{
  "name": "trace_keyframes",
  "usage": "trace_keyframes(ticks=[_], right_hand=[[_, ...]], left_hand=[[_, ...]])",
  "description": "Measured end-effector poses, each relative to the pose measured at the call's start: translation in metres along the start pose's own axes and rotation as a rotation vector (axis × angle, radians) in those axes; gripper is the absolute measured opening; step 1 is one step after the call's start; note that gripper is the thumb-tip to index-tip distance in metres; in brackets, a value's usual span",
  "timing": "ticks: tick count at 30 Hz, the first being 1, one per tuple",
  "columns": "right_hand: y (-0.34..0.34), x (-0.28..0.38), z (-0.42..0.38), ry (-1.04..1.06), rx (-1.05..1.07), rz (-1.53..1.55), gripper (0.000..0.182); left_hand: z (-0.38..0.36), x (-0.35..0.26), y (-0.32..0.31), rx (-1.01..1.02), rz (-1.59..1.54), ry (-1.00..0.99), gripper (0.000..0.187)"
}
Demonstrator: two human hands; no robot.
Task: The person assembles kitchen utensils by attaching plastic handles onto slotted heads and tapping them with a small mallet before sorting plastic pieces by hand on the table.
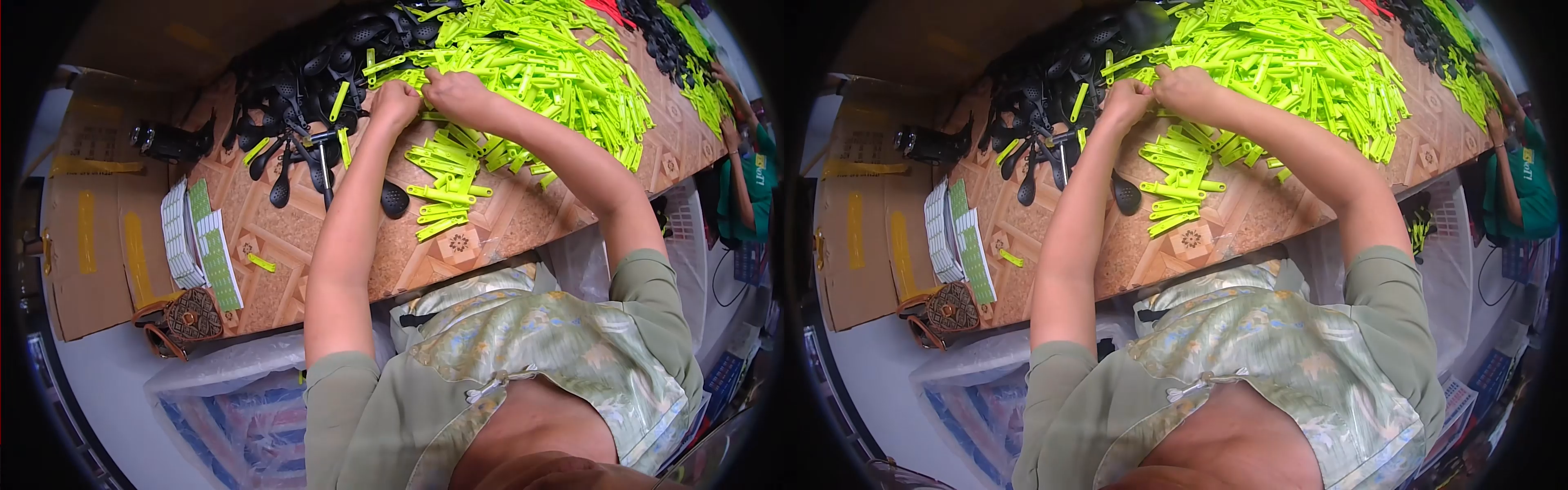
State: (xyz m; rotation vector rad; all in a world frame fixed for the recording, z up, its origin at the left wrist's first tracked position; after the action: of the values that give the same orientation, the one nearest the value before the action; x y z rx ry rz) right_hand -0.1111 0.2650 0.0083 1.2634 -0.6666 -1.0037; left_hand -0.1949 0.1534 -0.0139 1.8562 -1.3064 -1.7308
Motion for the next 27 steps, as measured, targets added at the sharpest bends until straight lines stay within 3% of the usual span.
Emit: trace_keyframes(ticks=[4, 6, 8, 10, 12, 13, 14, 16, 18, 19, 20, 22, 24, 26, 27], right_hand=[[0.012, -0.030, -0.010, -0.095, -0.038, -0.043, 0.014], [0.029, -0.055, -0.019, -0.288, 0.042, -0.082, 0.020], [0.018, -0.103, -0.040, -0.314, -0.106, -0.177, 0.023], [0.037, -0.124, -0.057, -0.523, -0.227, -0.183, 0.019], [0.057, -0.143, -0.072, -0.595, -0.726, 0.109, 0.016], [0.077, -0.141, -0.075, -0.829, -0.695, 0.412, 0.018], [0.077, -0.150, -0.079, -0.772, -0.866, 0.369, 0.017], [0.089, -0.141, -0.080, -0.790, -0.928, 0.689, 0.020], [0.076, -0.138, -0.081, -0.705, -0.563, 0.698, 0.020], [0.102, -0.079, -0.068, -0.603, -0.573, 0.894, 0.023], [0.067, -0.065, -0.068, -0.584, -0.448, 0.994, 0.022], [0.077, 0.013, -0.070, -0.538, -0.053, 0.841, 0.023], [0.051, 0.053, -0.076, -0.305, -0.010, 0.841, 0.026], [0.039, 0.073, -0.078, -0.090, -0.170, 0.722, 0.029], [0.044, 0.074, -0.076, -0.083, -0.139, 0.687, 0.030]], left_hand=[[0.008, -0.004, 0.003, -0.053, -0.229, -0.048, 0.018], [0.006, -0.003, 0.018, -0.054, -0.294, -0.104, 0.018], [-0.004, -0.002, 0.034, 0.015, -0.386, -0.155, 0.015], [-0.031, -0.007, 0.053, 0.102, -0.374, -0.182, 0.013], [-0.044, 0.004, 0.058, 0.215, -0.269, -0.228, 0.013], [-0.052, 0.009, 0.057, 0.271, -0.217, -0.249, 0.013], [-0.064, 0.015, 0.053, 0.264, -0.150, -0.245, 0.013], [-0.088, 0.017, 0.048, 0.411, -0.076, -0.156, 0.014], [-0.104, 0.015, 0.042, 0.387, 0.151, -0.311, 0.014], [-0.107, 0.015, 0.040, 0.372, 0.263, -0.388, 0.014], [-0.105, 0.017, 0.040, 0.373, 0.246, -0.379, 0.016], [-0.098, 0.023, 0.040, 0.376, 0.208, -0.357, 0.019], [-0.093, 0.015, 0.045, 0.358, 0.135, -0.269, 0.020], [-0.080, 0.012, 0.043, 0.257, 0.107, -0.284, 0.020], [-0.079, 0.003, 0.041, 0.243, 0.140, -0.240, 0.023]])
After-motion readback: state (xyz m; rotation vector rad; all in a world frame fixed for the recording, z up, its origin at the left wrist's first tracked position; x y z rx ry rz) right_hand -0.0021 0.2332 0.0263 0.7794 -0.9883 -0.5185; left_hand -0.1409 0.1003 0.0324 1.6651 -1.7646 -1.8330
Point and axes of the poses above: each hand's wrist, its own z-axis towards the middle knuckle, its own y-axis out of the back of the hand, x = y × z, the point moved 3 cm from there along z, towards the middle knuckle, and after that the axes turned 11 degrees about y, right-handed, at the moved point
